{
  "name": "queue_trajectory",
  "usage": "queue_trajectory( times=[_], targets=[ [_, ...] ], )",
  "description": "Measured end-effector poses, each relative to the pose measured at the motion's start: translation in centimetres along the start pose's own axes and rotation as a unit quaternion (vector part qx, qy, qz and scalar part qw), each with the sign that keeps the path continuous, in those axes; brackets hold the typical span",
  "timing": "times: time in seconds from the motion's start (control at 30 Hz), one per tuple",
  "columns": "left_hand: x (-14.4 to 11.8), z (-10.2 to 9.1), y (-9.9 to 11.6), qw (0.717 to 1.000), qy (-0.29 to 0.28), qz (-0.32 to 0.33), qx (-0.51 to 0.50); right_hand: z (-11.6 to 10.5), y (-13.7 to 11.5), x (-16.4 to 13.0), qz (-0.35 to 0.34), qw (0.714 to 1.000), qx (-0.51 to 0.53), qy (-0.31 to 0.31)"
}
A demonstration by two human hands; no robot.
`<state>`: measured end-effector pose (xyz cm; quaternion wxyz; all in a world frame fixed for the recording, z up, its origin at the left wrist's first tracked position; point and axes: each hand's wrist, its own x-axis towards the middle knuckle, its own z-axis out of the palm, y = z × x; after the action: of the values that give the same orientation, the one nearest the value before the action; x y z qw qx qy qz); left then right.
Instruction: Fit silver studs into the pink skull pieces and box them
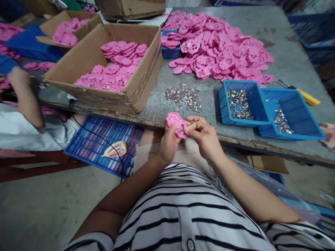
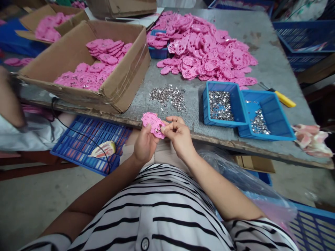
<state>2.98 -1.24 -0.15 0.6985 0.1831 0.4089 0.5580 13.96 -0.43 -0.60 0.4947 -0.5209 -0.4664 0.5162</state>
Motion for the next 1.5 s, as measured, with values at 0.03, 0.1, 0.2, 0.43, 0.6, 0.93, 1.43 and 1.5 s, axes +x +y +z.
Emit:
queue_trajectory(
  times=[0.03, 0.1, 0.2, 0.43, 0.6, 0.93, 1.43, 1.5],
  targets=[
    [0.0, 0.0, 0.0, 1.0, 0.0, 0.001, -0.001, 0.0, 0.0, 0.0, 0.002, 1.0, 0.002, 0.001],
    [-0.1, 0.0, 0.0, 1.0, 0.001, 0.005, 0.001, 0.1, 0.0, 0.0, 0.005, 1.0, 0.006, 0.001],
    [-0.1, 0.0, -0.1, 1.0, -0.002, 0.017, 0.006, 0.1, 0.0, 0.1, 0.012, 1.0, 0.019, 0.004],
    [-0.2, -0.2, -0.5, 0.999, 0.001, 0.039, 0.004, 0.1, 0.3, 0.1, 0.004, 1.0, 0.01, -0.006],
    [-0.4, 0.3, -0.4, 0.999, -0.018, 0.025, -0.043, 0.6, 1.3, -0.2, -0.036, 0.999, 0.016, 0.024],
    [-0.3, -0.3, 0.5, 0.998, -0.06, 0.03, 0.014, -8.2, -3.6, 4.8, -0.207, 0.955, -0.056, 0.205],
    [-0.4, -1.5, 0.3, 0.991, -0.081, 0.025, 0.106, -12.8, -4.2, 9.3, 0.164, 0.65, -0.741, 0.04],
    [-0.4, -1.6, 0.3, 0.991, -0.081, 0.024, 0.104, -13.2, -4.2, 9.2, 0.17, 0.641, -0.748, 0.037]
  ],
)
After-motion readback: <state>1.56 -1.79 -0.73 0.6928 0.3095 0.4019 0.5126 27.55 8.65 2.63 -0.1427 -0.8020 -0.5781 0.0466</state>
